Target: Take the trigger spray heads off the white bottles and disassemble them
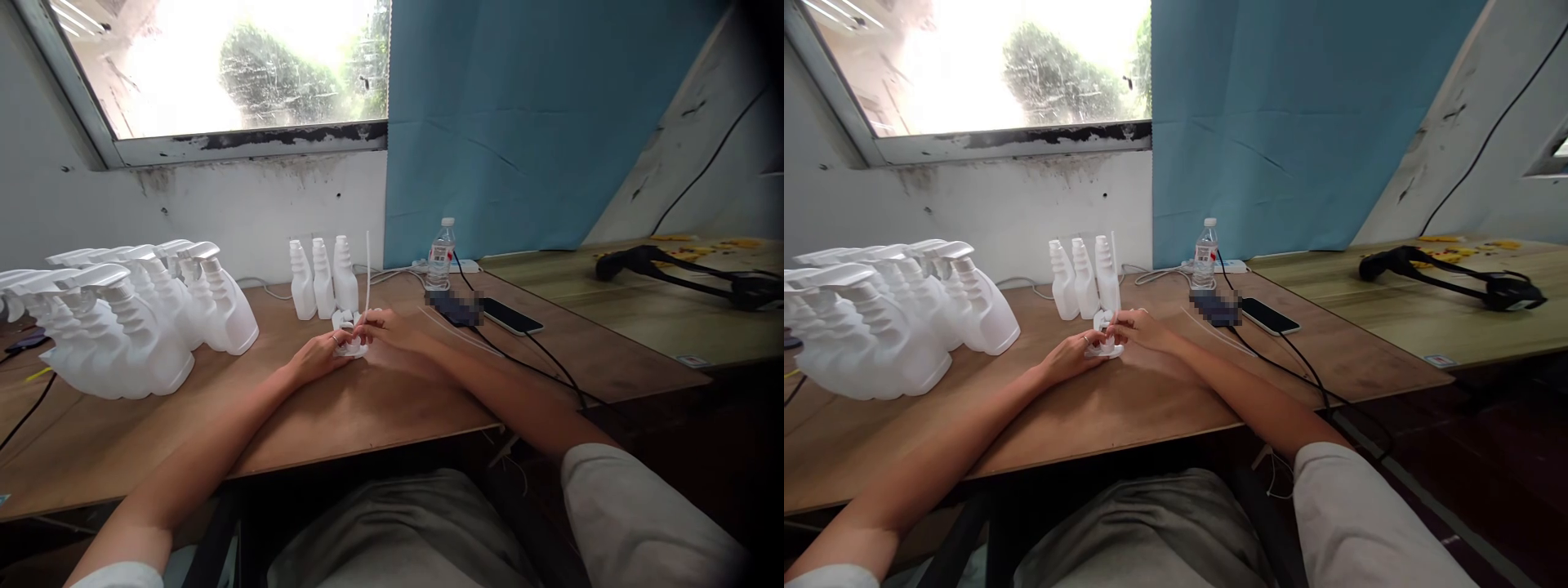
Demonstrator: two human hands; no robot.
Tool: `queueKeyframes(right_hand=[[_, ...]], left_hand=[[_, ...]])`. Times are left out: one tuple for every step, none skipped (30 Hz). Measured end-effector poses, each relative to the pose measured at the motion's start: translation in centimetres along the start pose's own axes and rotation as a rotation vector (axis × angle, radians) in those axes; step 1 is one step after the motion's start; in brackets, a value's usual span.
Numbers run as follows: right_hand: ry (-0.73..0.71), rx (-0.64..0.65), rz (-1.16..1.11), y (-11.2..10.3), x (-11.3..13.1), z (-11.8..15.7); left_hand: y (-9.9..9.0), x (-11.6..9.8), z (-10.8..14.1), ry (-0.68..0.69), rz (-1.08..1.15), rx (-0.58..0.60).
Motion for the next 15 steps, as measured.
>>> queueKeyframes(right_hand=[[-0.004,-0.002,0.000,0.1,-0.1,0.0],[-0.008,-0.006,-0.002,0.1,-0.2,0.0],[-0.011,-0.011,-0.005,0.1,-0.3,0.0],[-0.014,-0.016,-0.007,0.1,-0.4,-0.1],[-0.017,-0.020,-0.007,0.1,-0.5,-0.1],[-0.019,-0.024,-0.003,0.1,-0.6,-0.1],[-0.021,-0.027,0.004,0.1,-0.6,-0.1],[-0.023,-0.028,0.014,0.1,-0.6,-0.1],[-0.025,-0.028,0.028,0.0,-0.5,-0.1],[-0.028,-0.028,0.045,0.0,-0.4,0.0],[-0.029,-0.027,0.066,0.0,-0.2,0.0],[-0.030,-0.027,0.090,0.0,0.0,0.1],[-0.029,-0.026,0.114,0.0,0.2,0.1],[-0.027,-0.025,0.137,0.0,0.4,0.1],[-0.023,-0.024,0.159,0.0,0.6,0.2]], left_hand=[[0.0,0.0,0.0,-0.012,0.008,-0.004],[0.0,0.0,0.0,-0.023,0.017,-0.009],[0.0,0.0,0.0,-0.032,0.027,-0.013],[0.0,-0.1,0.0,-0.040,0.039,-0.016],[0.0,-0.1,0.0,-0.046,0.049,-0.018],[0.0,-0.2,-0.1,-0.051,0.059,-0.018],[0.0,-0.2,-0.1,-0.056,0.067,-0.018],[0.0,-0.2,-0.1,-0.060,0.073,-0.018],[0.0,-0.2,-0.1,-0.065,0.079,-0.017],[0.1,-0.1,-0.1,-0.069,0.083,-0.017],[0.1,0.0,-0.1,-0.072,0.086,-0.017],[0.2,0.1,-0.1,-0.075,0.090,-0.018],[0.2,0.2,-0.1,-0.077,0.093,-0.018],[0.3,0.3,-0.1,-0.077,0.096,-0.017],[0.4,0.4,-0.1,-0.077,0.099,-0.015]])
Point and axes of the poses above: each hand's wrist, its own z-axis away from the middle knuckle, its own y-axis out of the palm, x = y × z, the point moved 7 cm from there along -z, towards the middle knuckle, and after that the axes turned 2 degrees about -y, right-handed, at the moved point
